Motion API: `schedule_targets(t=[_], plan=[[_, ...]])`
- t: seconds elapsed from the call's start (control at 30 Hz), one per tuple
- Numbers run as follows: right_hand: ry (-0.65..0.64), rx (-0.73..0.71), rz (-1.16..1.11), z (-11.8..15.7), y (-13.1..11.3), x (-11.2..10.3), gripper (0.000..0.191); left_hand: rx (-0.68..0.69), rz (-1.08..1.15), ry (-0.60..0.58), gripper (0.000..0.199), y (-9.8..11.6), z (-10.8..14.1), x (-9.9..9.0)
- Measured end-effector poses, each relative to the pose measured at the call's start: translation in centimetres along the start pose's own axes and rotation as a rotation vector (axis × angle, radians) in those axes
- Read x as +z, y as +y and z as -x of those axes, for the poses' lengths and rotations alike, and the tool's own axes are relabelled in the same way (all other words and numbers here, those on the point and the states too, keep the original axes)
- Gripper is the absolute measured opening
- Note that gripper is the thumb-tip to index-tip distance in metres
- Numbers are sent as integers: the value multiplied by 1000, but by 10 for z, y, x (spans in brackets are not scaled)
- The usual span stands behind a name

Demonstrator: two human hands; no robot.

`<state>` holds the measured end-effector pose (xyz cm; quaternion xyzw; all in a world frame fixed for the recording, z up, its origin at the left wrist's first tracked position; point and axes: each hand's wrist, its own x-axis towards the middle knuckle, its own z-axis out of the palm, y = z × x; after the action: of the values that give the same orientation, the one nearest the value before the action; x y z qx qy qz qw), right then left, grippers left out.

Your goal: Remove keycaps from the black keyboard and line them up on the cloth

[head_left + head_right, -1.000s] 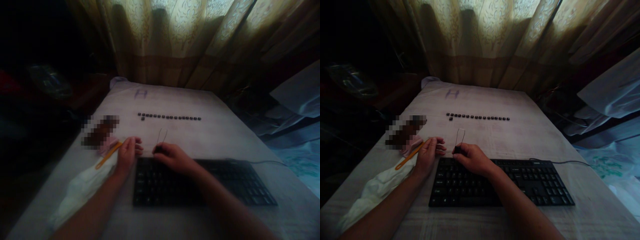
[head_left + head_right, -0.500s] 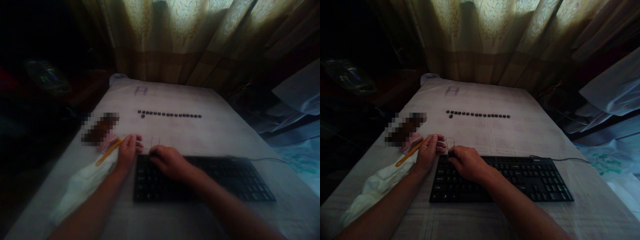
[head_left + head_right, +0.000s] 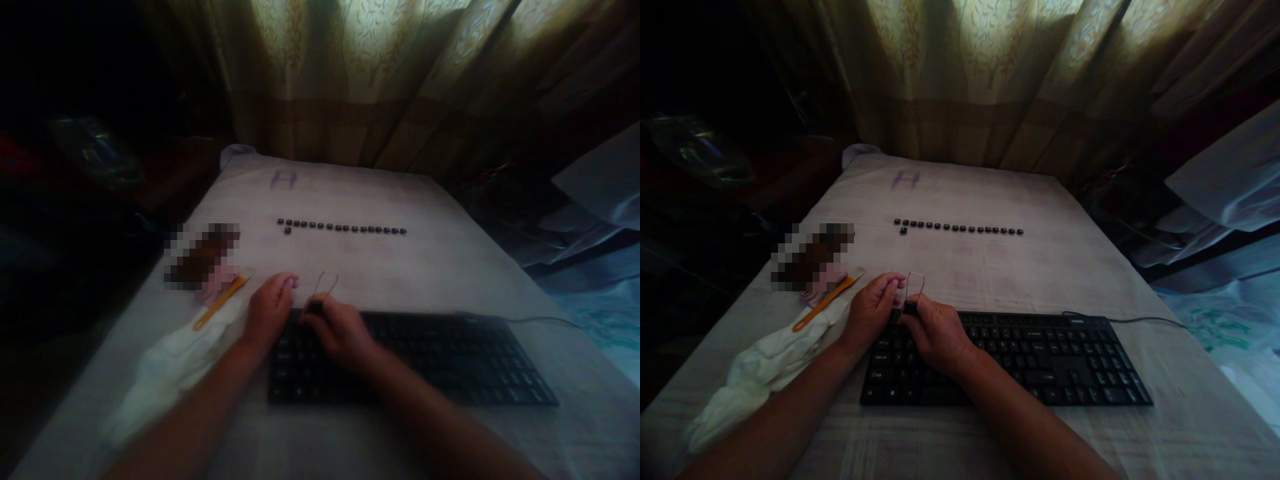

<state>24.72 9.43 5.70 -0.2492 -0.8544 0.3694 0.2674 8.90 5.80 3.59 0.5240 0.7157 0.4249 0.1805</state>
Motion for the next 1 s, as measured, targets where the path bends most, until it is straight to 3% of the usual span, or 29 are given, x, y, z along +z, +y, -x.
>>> schedule_targets(t=[0.4,0.53,0.67,0.83,1.0], plan=[[243,208,-523,-7,1,-9,9,32,58,18,24,2,0,-1],[374,306,-623,-10,4,-16,13,181,88,2,21,11,4,-7],[419,254,-611,-11,4,-16,14,298,56,-77,21,15,7,-10],[403,152,-527,-9,2,-10,10,219,101,-135,20,14,8,-6],[411,83,-466,-7,4,-5,6,51,221,-196,18,14,7,-4]])
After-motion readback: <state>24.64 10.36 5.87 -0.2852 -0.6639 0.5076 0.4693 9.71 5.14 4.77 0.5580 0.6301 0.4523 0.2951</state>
